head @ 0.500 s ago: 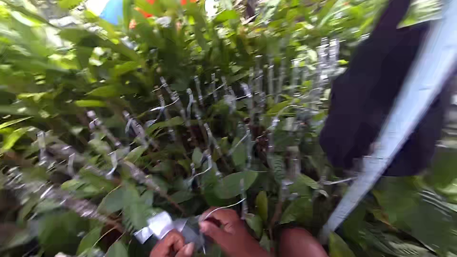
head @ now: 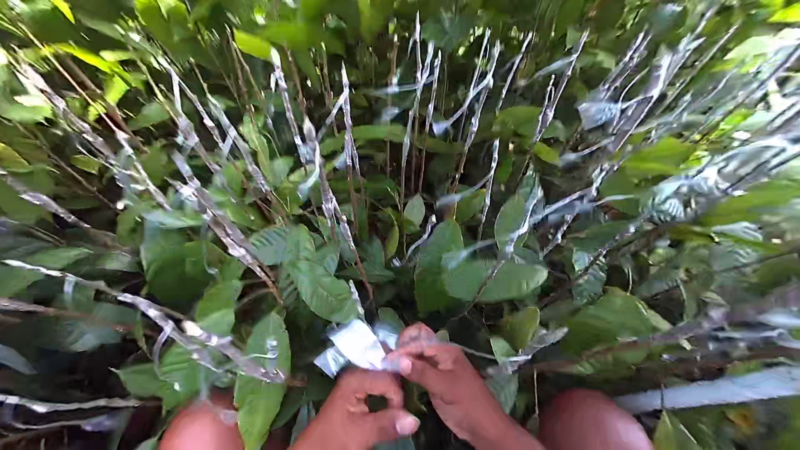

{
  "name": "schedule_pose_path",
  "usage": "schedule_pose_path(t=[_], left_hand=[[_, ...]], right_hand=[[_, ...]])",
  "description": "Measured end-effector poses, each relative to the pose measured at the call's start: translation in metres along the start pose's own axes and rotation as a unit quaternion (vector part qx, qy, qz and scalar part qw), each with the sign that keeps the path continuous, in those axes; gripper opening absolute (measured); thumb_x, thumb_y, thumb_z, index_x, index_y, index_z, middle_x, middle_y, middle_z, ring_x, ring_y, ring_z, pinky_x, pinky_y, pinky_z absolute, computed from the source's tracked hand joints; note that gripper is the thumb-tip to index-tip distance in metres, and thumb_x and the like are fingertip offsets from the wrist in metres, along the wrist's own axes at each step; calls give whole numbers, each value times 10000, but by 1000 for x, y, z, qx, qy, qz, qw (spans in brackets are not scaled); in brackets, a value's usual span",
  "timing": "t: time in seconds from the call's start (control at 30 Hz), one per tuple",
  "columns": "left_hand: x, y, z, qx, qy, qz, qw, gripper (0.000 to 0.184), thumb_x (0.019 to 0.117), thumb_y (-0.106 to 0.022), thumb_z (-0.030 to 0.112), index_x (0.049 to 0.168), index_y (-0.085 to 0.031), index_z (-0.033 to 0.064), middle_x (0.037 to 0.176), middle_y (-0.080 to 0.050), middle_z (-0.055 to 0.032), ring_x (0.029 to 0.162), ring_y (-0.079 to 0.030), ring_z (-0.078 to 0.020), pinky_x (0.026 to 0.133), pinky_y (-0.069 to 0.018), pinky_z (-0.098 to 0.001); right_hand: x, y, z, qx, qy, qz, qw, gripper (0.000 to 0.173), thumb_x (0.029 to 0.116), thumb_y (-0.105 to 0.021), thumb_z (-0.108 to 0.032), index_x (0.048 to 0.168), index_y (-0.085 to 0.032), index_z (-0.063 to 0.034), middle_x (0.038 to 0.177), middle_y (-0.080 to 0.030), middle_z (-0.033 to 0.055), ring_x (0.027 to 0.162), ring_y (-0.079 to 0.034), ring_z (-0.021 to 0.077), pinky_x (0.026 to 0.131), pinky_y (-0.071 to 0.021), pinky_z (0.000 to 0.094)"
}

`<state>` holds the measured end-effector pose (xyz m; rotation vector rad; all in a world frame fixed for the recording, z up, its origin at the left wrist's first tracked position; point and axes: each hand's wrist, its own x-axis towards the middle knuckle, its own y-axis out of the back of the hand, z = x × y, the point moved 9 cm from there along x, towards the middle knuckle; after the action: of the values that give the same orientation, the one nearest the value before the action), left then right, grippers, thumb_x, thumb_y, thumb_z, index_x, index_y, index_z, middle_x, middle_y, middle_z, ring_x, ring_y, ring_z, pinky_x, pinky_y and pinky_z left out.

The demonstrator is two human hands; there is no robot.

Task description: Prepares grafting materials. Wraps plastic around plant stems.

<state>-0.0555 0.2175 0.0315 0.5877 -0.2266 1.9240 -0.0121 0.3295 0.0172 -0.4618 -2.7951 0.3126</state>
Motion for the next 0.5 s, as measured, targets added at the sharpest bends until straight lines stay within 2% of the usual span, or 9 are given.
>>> schedule_pose_path(t=[0.07,0.13,0.17,0.2,0.27,0.33,0.4,0.43,0.5], left_hand=[[-11,7,-3,-75,32,45,996,227,983,-640,467,959,-727,258,927,-696,145,867,-641,39,773,-541,-170],[-20,14,-8,-217,55,82,971,311,1018,-615,383,1233,-711,180,1129,-707,8,883,-674,-58,734,-569,-213],[-19,22,-8,-256,60,95,960,376,1026,-606,359,1334,-662,151,1217,-697,-60,884,-697,-100,717,-585,-233],[-20,29,-7,-271,66,104,955,413,1031,-599,348,1390,-622,146,1295,-668,-89,895,-711,-128,714,-601,-247],[-25,43,-1,-249,72,126,958,419,1027,-605,351,1391,-625,143,1272,-681,-87,885,-724,-144,704,-617,-260],[-30,57,6,-194,70,141,968,375,1023,-607,371,1333,-669,169,1114,-737,-31,849,-726,-116,706,-621,-253],[-29,63,6,-153,64,147,975,324,1024,-605,372,1293,-689,213,1014,-759,23,826,-730,-99,725,-623,-257],[-24,59,-2,-151,59,137,977,309,1027,-607,349,1293,-683,213,1031,-762,30,866,-737,-113,777,-627,-282],[-7,40,-10,-133,62,89,985,334,1030,-605,306,1338,-645,183,1187,-734,24,1075,-708,-153,964,-579,-345]], right_hand=[[-7,1,0,40,-21,21,999,65,929,-717,-206,959,-728,-150,1044,-685,-70,936,-643,18,830,-563,224],[-10,7,3,143,-20,-3,990,79,955,-710,-229,1012,-752,-195,1099,-674,-58,814,-610,12,702,-533,190],[-5,14,-2,193,-7,-14,981,82,974,-684,-223,1026,-743,-200,1132,-674,-30,767,-606,15,650,-523,178],[-1,24,-8,242,0,-8,970,89,988,-664,-217,1039,-732,-190,1139,-690,10,718,-615,24,609,-521,173],[4,48,-17,312,11,29,950,101,1012,-621,-195,1029,-718,-171,1116,-726,67,657,-651,50,568,-545,178],[6,68,-22,322,16,93,942,117,1036,-576,-189,1028,-690,-166,1012,-743,65,648,-676,74,566,-568,194],[8,81,-29,327,27,136,935,128,1052,-540,-166,1044,-661,-128,965,-743,84,707,-716,133,593,-597,240],[9,90,-34,329,33,142,933,127,1044,-555,-170,1043,-672,-122,967,-744,88,742,-723,154,620,-600,259],[5,107,-39,326,42,143,933,103,1024,-590,-172,1048,-678,-124,979,-747,94,813,-736,180,690,-607,284]])
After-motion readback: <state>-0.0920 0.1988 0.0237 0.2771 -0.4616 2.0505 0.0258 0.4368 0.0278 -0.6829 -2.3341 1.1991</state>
